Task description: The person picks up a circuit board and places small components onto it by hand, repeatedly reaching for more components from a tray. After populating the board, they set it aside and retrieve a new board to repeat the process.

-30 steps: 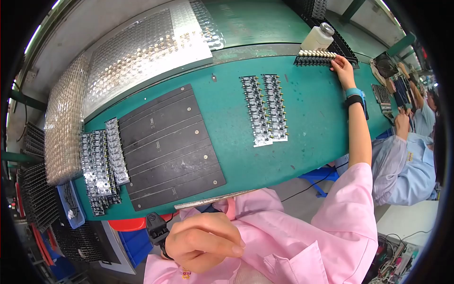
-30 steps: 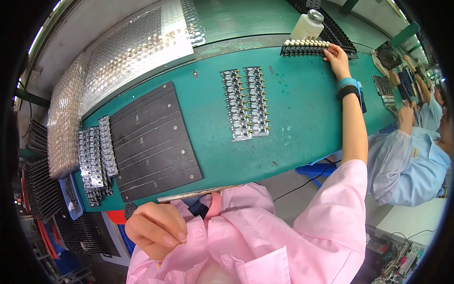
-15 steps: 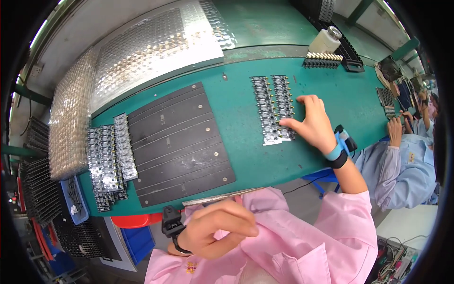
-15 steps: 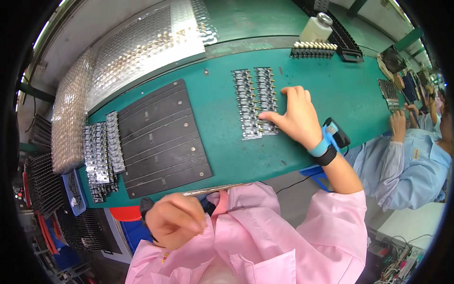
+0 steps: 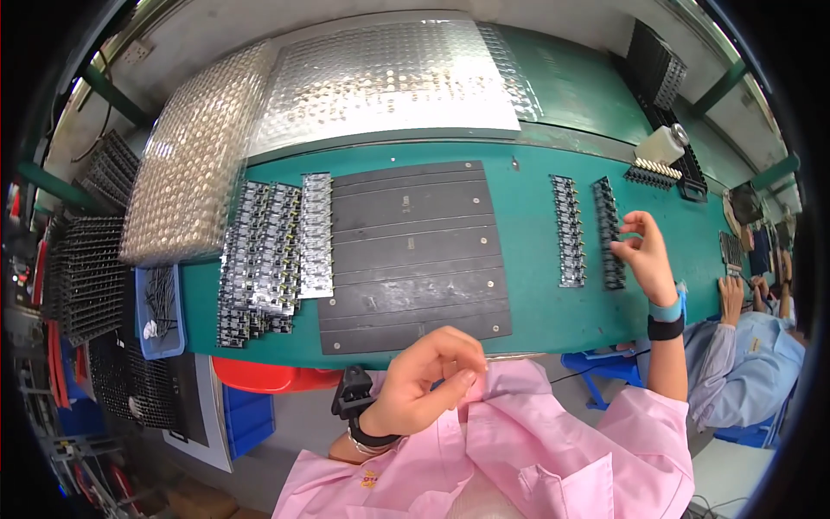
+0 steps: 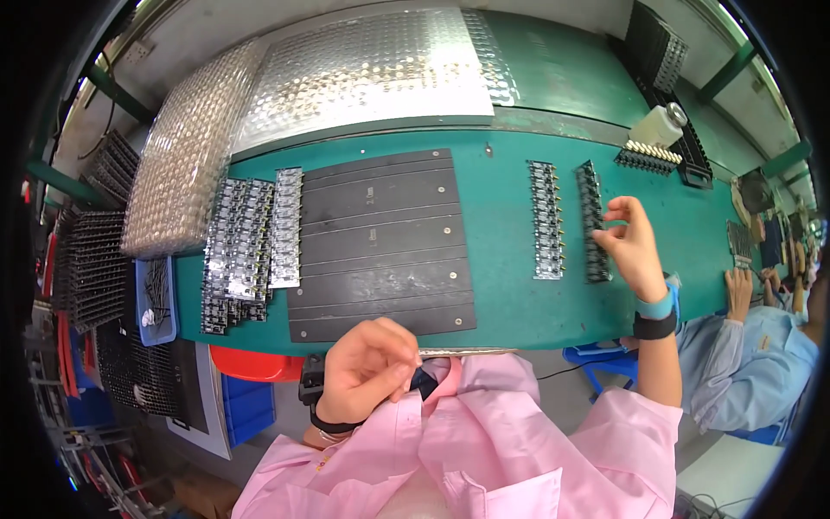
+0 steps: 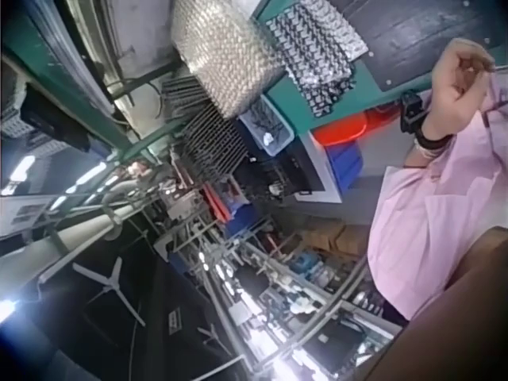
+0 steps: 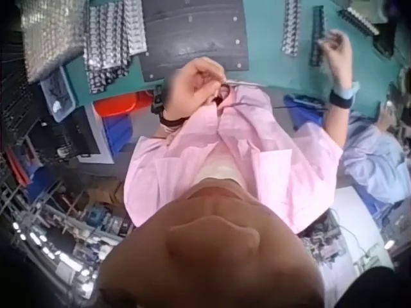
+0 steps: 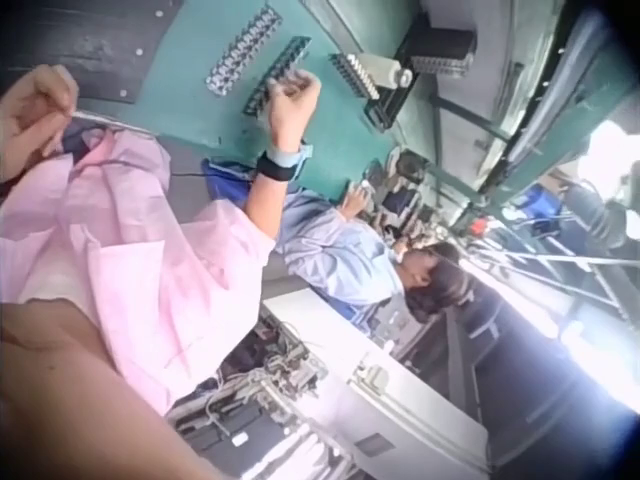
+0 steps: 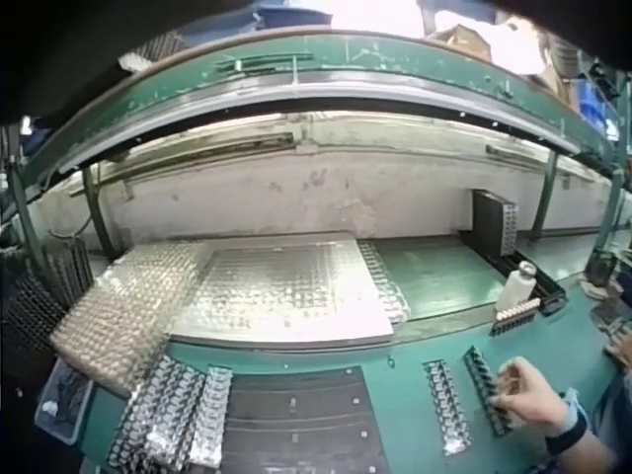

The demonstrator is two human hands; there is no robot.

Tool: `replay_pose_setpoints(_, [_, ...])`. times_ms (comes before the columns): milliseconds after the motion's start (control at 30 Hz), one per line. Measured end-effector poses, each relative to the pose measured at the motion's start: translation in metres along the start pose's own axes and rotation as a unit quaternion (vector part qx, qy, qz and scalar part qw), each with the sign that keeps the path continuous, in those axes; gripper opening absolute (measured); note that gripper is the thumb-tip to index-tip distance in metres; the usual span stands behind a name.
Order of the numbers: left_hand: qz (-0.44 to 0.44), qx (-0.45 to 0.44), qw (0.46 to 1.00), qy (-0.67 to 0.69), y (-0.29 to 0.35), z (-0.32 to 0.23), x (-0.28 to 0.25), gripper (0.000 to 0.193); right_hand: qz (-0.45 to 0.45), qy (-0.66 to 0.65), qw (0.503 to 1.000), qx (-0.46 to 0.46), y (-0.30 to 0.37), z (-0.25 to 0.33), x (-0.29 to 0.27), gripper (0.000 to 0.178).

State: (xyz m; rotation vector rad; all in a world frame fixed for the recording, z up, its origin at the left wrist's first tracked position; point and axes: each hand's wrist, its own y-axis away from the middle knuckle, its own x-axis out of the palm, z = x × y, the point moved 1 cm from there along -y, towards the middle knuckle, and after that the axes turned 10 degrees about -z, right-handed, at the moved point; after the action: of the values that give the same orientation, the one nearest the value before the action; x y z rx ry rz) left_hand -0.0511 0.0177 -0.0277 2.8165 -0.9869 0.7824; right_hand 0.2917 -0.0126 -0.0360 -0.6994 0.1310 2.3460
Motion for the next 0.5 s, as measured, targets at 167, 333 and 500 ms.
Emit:
replay_pose_setpoints(167, [-0.002, -0.104, 0.992, -0.069, -0.012, 0.011, 0.000, 0.031, 0.095, -0.120, 0.988, 0.010, 0.027, 0.074, 0.024, 0.036])
replay_pose_setpoints(333, [-0.019, -0.054, 0.991, -0.117, -0.026, 0.045, 0.007, 0.042, 0.202, -0.077, 0.974, -0.062, 0.038, 0.095, 0.068, 0.029])
replay_pose_setpoints(500, [-0.042, -0.122, 0.984, 0.125, -0.025, 0.044, 0.004, 0.044, 0.259, -0.227, 0.936, -0.068, 0.052, 0.123, 0.081, 0.030])
